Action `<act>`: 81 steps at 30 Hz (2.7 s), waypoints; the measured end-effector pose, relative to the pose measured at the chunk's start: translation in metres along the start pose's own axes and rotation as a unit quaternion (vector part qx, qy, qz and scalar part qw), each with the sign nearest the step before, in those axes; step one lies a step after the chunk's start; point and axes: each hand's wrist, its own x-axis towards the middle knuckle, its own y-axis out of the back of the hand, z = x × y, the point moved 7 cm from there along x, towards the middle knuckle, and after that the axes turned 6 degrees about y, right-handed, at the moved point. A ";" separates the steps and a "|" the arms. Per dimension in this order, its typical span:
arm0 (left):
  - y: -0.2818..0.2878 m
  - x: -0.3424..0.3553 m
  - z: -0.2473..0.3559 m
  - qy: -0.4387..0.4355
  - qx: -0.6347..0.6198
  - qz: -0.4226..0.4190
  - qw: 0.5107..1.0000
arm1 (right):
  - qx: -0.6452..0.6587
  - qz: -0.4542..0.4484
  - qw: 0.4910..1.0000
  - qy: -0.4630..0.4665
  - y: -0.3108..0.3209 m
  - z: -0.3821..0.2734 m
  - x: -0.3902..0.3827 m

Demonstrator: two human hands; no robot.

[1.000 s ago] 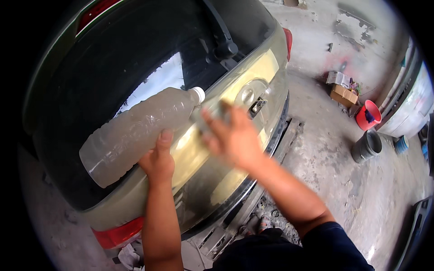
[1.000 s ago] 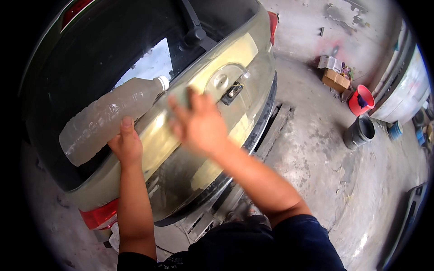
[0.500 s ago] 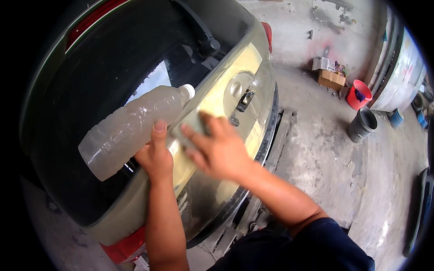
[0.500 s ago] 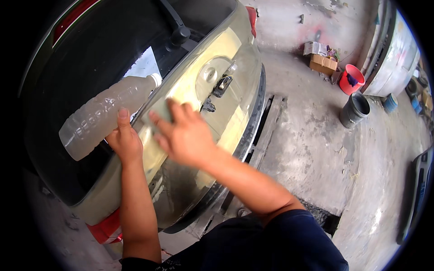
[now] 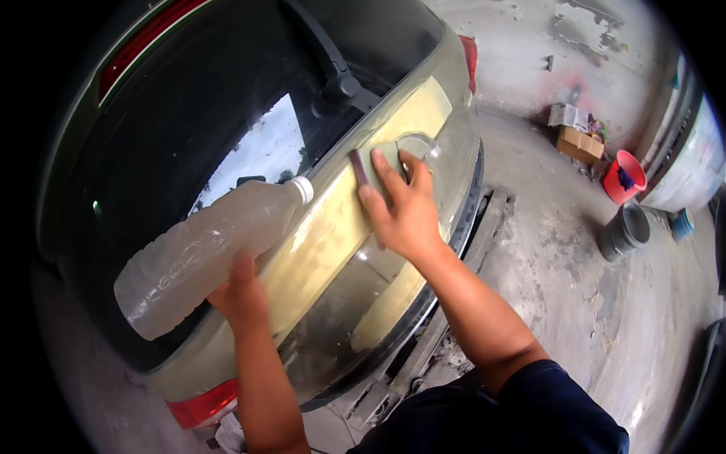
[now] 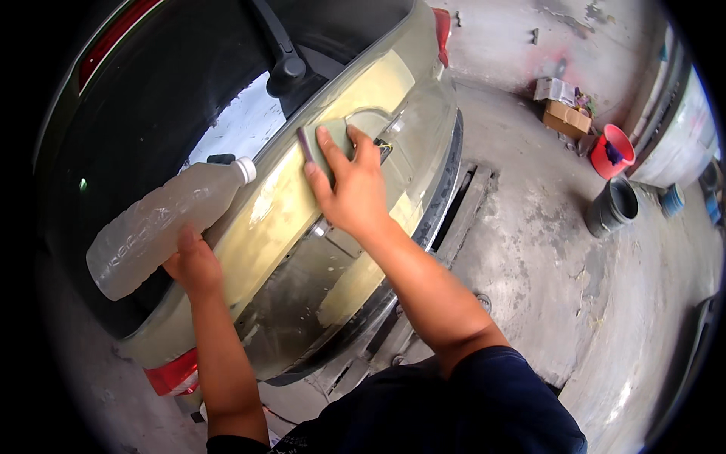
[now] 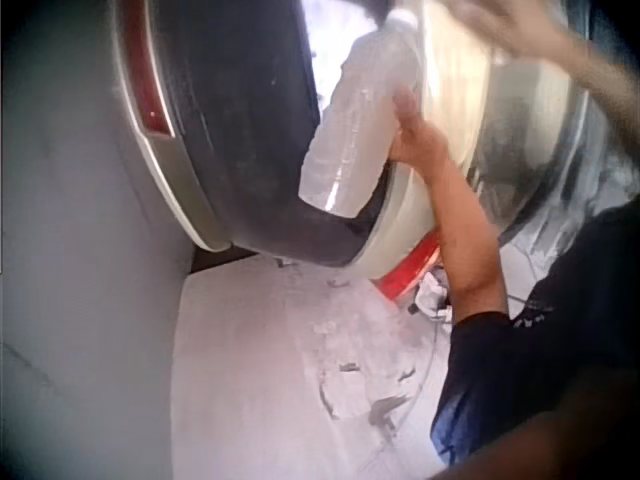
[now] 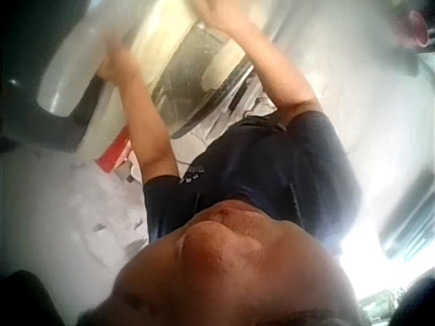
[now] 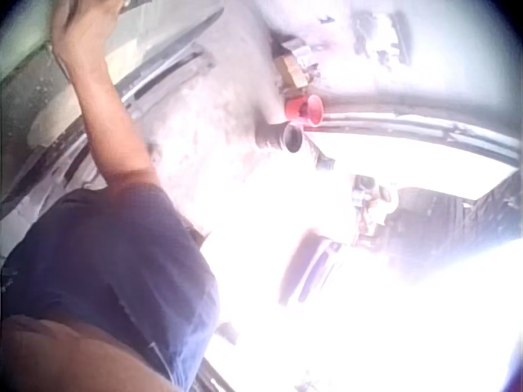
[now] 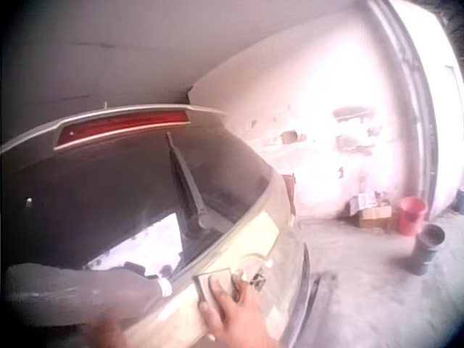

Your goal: The person prepares a sanding block by wetting it in a bucket of water. They then pour water from a plastic bottle onto the rear trunk of a beige car and sand the surface with the block. The person repeatedly wets the area and continues sanding the trunk lid.

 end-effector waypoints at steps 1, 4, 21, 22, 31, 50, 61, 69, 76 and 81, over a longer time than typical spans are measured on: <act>0.006 -0.001 -0.005 0.008 -0.005 0.028 1.000 | -0.017 0.000 1.000 -0.002 0.001 0.010 0.007; 0.024 -0.008 -0.014 0.027 0.001 0.105 0.994 | 0.064 -0.090 0.984 0.142 -0.015 -0.035 -0.043; -0.038 -0.024 -0.012 0.063 0.122 0.141 0.980 | -0.024 -0.175 0.910 0.376 0.047 0.149 0.108; -0.040 -0.027 -0.014 0.067 0.125 0.153 0.978 | -0.014 -0.192 0.883 0.428 0.043 0.132 0.105; -0.085 -0.027 -0.022 -0.113 0.036 0.191 0.974 | -0.017 -0.209 0.777 0.594 0.044 0.157 0.144; -0.086 -0.026 -0.023 -0.081 0.083 0.194 0.974 | 0.041 -0.199 0.737 0.644 0.016 0.084 0.106; -0.096 -0.025 -0.013 -0.076 0.023 0.170 0.982 | 0.014 -0.213 0.733 0.646 0.017 0.094 0.111; -0.090 -0.024 -0.013 -0.066 0.025 0.179 0.981 | -0.011 -0.245 0.717 0.653 0.027 0.120 0.134; -0.091 -0.024 -0.015 -0.049 0.039 0.185 0.981 | 0.006 -0.216 0.692 0.689 0.011 0.070 0.100; -0.095 -0.023 -0.011 -0.056 0.029 0.186 0.980 | -0.030 -0.219 0.721 0.657 0.028 0.116 0.126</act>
